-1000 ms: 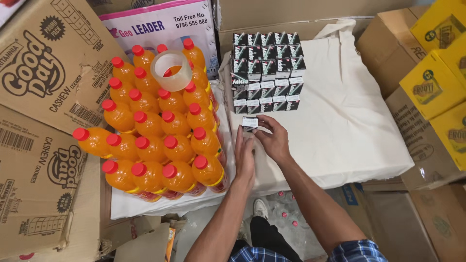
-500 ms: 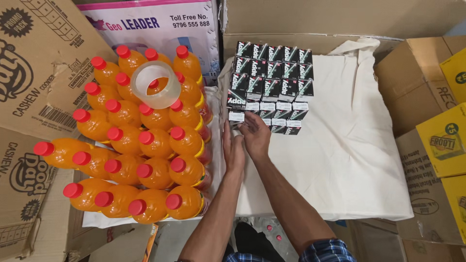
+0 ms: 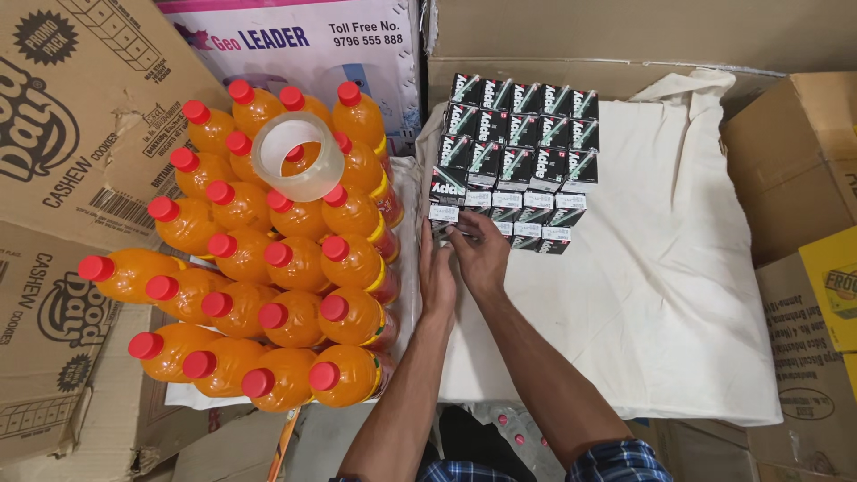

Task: The person repeatedly picks up small black and white boxes from a stack and places them onto a growing pile next to orange bottles. The person handles the boxes one at a time, maintaining a consistent stacking pattern throughout the clip.

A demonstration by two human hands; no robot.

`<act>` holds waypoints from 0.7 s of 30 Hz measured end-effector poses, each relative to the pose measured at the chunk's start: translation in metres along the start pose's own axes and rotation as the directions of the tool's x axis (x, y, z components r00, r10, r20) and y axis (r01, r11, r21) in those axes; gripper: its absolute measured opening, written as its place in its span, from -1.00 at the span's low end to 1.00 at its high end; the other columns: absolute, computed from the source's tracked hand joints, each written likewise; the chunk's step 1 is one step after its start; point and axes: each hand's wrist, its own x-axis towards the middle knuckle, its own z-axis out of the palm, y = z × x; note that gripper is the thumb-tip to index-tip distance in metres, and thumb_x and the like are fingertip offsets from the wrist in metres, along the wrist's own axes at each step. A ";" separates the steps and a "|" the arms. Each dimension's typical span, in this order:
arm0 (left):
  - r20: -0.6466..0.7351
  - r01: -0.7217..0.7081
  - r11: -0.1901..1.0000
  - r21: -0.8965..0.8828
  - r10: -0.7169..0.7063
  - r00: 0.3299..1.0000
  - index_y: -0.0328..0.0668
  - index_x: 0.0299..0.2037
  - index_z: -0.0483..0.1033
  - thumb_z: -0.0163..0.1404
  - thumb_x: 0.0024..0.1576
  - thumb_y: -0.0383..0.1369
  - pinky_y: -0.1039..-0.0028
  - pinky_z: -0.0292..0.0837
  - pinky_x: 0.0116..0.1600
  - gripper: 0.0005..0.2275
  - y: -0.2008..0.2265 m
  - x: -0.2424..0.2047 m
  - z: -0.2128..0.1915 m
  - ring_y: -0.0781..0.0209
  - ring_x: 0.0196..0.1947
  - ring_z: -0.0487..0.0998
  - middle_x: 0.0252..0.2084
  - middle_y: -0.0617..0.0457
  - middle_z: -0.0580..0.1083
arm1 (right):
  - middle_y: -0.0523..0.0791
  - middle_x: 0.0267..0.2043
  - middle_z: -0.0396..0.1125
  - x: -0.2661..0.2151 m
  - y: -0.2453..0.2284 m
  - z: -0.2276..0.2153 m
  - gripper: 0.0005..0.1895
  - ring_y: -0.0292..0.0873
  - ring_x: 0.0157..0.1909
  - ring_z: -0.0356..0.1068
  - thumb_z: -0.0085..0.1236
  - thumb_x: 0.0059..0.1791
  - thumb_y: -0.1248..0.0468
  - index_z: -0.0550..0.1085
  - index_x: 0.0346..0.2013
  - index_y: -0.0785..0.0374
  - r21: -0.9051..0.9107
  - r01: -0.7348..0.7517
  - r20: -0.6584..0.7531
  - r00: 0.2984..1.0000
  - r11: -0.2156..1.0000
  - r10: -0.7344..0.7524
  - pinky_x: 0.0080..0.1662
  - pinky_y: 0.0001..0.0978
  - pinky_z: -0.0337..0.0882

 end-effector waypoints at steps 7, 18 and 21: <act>0.002 0.019 0.999 -0.034 -0.019 1.000 -0.08 0.50 0.07 -0.13 0.13 -0.44 0.19 -0.22 0.57 -0.36 0.003 -0.001 -0.002 -0.06 0.56 -0.17 0.58 -0.17 -0.08 | 0.00 -0.17 0.48 -0.002 -0.024 -0.012 -0.65 -0.09 -0.17 0.56 0.38 -0.06 0.29 0.56 0.01 0.26 -0.147 0.063 0.012 0.998 0.987 -0.062 -0.14 -0.35 0.59; -0.164 0.204 0.979 0.026 -0.197 0.967 0.34 0.42 0.29 0.02 0.06 -0.39 0.36 0.58 0.02 -0.37 -0.009 -0.009 -0.003 0.23 -0.22 0.55 0.14 0.01 0.25 | -0.06 -0.18 0.17 0.027 -0.072 -0.014 -0.41 0.15 -0.17 0.38 0.21 -0.01 0.24 0.34 0.31 0.17 -0.485 0.355 0.256 0.932 0.800 -0.258 -0.14 0.07 0.42; -0.061 0.194 0.970 -0.148 -0.205 0.977 0.13 0.48 0.17 -0.04 0.06 -0.47 0.39 0.59 -0.06 -0.32 0.018 -0.020 0.010 0.26 -0.17 0.53 0.00 0.03 0.35 | -0.09 -0.13 0.13 0.027 -0.072 -0.016 -0.41 0.11 -0.06 0.37 0.27 -0.05 0.23 0.34 0.27 0.08 -0.484 0.305 0.242 0.947 0.821 -0.210 -0.06 0.02 0.41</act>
